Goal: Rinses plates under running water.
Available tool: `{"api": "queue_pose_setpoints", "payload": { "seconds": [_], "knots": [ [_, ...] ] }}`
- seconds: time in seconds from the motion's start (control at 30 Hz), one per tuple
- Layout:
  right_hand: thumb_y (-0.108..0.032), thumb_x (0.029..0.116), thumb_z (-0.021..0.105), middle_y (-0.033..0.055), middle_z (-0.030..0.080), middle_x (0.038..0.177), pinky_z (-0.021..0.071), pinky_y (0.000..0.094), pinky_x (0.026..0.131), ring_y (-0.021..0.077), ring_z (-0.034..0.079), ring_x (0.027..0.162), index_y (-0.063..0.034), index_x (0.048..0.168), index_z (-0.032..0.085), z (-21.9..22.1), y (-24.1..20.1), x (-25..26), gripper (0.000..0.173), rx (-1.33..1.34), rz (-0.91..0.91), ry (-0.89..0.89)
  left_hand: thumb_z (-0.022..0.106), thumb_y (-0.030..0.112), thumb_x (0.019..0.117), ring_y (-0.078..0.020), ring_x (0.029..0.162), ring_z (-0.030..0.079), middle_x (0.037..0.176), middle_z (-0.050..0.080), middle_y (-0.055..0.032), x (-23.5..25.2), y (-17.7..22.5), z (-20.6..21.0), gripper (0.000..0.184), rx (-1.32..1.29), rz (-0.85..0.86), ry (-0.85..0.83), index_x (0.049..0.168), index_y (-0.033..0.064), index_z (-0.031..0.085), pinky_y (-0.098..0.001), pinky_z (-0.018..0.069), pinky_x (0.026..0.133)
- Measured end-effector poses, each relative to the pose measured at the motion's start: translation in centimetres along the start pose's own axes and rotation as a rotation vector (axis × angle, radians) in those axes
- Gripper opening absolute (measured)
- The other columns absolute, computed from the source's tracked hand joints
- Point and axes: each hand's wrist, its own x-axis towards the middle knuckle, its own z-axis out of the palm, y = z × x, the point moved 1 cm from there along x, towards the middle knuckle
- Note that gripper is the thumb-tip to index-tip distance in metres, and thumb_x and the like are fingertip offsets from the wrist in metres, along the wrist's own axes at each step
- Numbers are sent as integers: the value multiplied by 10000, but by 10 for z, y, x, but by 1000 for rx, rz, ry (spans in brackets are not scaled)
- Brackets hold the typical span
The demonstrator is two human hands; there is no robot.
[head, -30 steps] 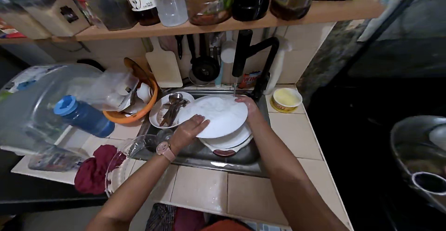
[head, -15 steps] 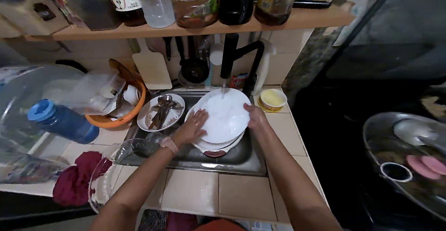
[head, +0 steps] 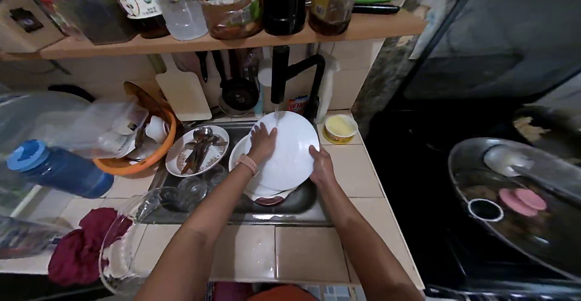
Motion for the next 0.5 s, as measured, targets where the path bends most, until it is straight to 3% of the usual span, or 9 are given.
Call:
{"api": "queue_pose_setpoints", "payload": {
  "seconds": [0.1,0.17,0.27,0.33,0.43,0.5],
  "knots": [
    [-135,1111,404,137,661,1035,590,353,801,158,677,874,25,1318,524,3,6,4,288,4,24,-17,333,404,1124,-481,1548,144,1673,131,-298,12,26,-5,668,101,135,-2,1613,-28,190,-574,147,1257],
    [-145,1112,410,159,657,1095,581,371,834,181,674,921,19,1360,508,7,9,8,313,-3,48,-35,397,276,1113,-489,1532,197,1633,237,-326,42,23,8,587,209,386,1,1574,-70,288,-569,136,1262],
    [-169,1113,415,152,665,1096,584,375,823,178,677,917,0,1368,516,11,14,16,323,-5,71,-54,450,206,1090,-418,1529,271,1612,357,-252,62,14,11,504,343,725,-110,1535,-30,417,-561,158,1259],
    [-185,1116,404,139,663,1085,589,382,809,176,678,910,-21,1370,508,10,17,22,320,21,89,-73,421,267,1104,-412,1540,249,1633,330,-231,62,10,3,521,382,656,-95,1559,14,401,-587,135,1253],
    [-189,1112,416,139,657,1118,581,393,829,186,671,942,-31,1388,499,11,19,27,329,34,107,-88,401,371,1108,-519,1534,146,1644,207,-324,59,10,-3,621,358,363,40,1585,-16,315,-674,106,1223],
    [-197,1114,412,127,658,1116,578,381,828,171,667,939,-31,1390,502,16,15,27,334,23,112,-94,440,330,1096,-534,1523,165,1640,221,-324,44,13,5,606,347,397,87,1578,-20,330,-680,122,1222]
  ]
}}
